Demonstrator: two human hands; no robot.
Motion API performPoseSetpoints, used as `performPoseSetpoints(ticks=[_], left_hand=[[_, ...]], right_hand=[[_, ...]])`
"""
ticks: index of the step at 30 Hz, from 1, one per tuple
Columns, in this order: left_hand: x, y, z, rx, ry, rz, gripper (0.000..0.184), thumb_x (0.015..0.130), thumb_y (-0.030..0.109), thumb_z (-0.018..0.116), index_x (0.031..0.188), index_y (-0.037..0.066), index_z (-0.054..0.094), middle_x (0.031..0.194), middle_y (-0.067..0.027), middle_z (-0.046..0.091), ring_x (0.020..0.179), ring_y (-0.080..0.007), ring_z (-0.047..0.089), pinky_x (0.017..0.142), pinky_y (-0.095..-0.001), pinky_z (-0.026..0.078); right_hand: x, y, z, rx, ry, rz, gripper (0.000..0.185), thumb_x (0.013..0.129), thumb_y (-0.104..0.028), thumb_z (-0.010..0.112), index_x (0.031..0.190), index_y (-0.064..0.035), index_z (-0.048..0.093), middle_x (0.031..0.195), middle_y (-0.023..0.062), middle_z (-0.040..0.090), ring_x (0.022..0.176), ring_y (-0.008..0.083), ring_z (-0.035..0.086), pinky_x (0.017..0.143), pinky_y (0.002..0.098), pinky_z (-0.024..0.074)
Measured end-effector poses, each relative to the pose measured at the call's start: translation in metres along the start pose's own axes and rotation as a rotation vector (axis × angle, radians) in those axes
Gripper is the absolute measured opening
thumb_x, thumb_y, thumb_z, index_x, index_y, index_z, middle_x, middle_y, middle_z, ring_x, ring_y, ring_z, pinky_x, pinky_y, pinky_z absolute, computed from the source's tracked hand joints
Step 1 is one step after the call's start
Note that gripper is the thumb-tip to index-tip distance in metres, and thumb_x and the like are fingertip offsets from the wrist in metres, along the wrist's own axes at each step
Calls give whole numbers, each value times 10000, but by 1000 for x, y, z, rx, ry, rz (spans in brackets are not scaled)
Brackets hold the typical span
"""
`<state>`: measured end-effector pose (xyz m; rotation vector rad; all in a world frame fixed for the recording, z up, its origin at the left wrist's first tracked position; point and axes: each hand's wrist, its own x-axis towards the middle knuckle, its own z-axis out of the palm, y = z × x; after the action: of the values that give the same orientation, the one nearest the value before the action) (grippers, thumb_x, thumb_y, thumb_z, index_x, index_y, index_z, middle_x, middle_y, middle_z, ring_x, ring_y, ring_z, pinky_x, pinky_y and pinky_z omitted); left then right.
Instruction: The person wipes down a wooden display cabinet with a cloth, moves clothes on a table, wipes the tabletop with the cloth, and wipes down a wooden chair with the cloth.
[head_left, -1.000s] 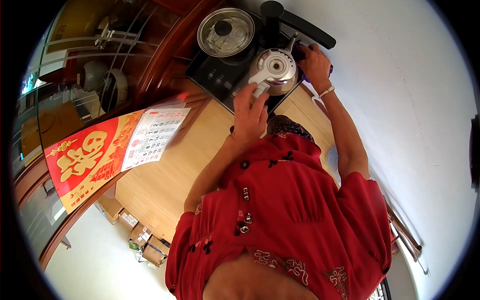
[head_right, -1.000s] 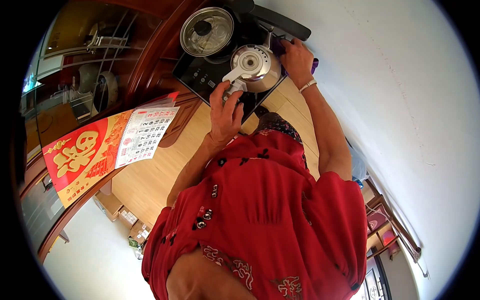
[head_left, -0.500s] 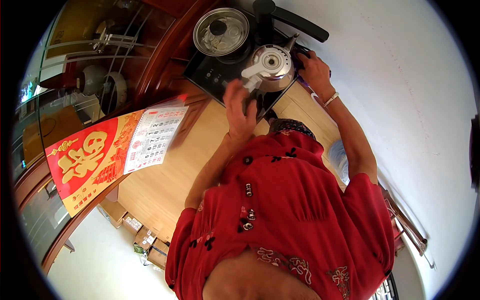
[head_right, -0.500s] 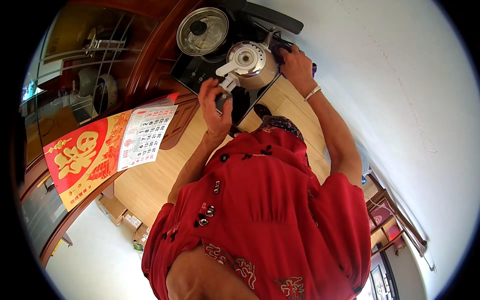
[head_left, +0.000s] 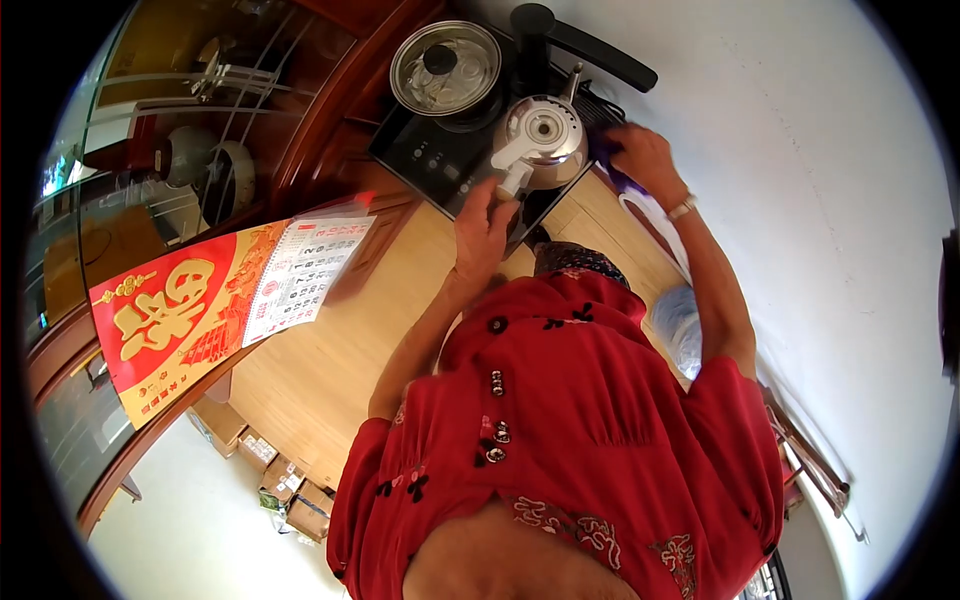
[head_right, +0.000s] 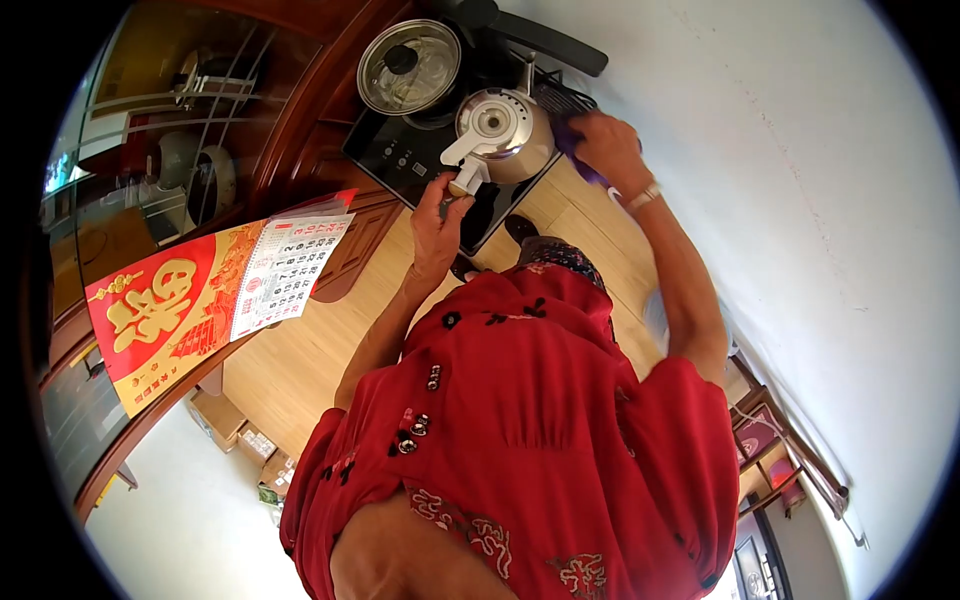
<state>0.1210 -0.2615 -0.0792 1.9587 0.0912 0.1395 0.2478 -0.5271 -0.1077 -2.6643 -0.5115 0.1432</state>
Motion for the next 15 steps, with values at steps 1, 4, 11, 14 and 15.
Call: performPoseSetpoints(ticks=[1,4,11,14,15], left_hand=[[2,-1,-1,8,-10,29,357,809,49,667,1145,-10,561,884,-157,605,745,-248,579,682,-328,479],[3,0,-2,41,-8,88,352,801,45,671,1133,-1,563,896,-170,609,753,-279,589,681,-340,483],[3,-3,0,6,14,91,338,803,58,676,1118,6,565,887,-158,614,753,-285,602,674,-342,486],[4,0,-2,-4,-14,54,344,806,63,677,1125,3,563,891,-160,615,763,-288,608,678,-344,489],[4,-1,-2,-3,-17,53,349,804,64,678,1128,5,563,897,-160,615,769,-290,609,682,-346,489]], right_hand=[[-13,4,-11,34,-71,-14,380,645,-106,590,1005,-141,708,864,151,644,821,343,625,729,422,514],[-45,-23,-82,555,-120,181,461,611,-60,619,1068,-50,680,845,146,671,735,227,639,729,299,506],[-4,-108,-195,256,491,-130,468,690,71,620,1151,-9,623,1083,97,661,989,202,635,901,275,468],[63,-119,-185,-118,426,-400,446,685,2,609,1122,-84,649,1155,76,646,973,284,631,842,340,511],[83,-118,-174,-188,358,-498,432,686,-3,601,1107,-87,655,1135,75,653,955,296,628,820,361,515]])
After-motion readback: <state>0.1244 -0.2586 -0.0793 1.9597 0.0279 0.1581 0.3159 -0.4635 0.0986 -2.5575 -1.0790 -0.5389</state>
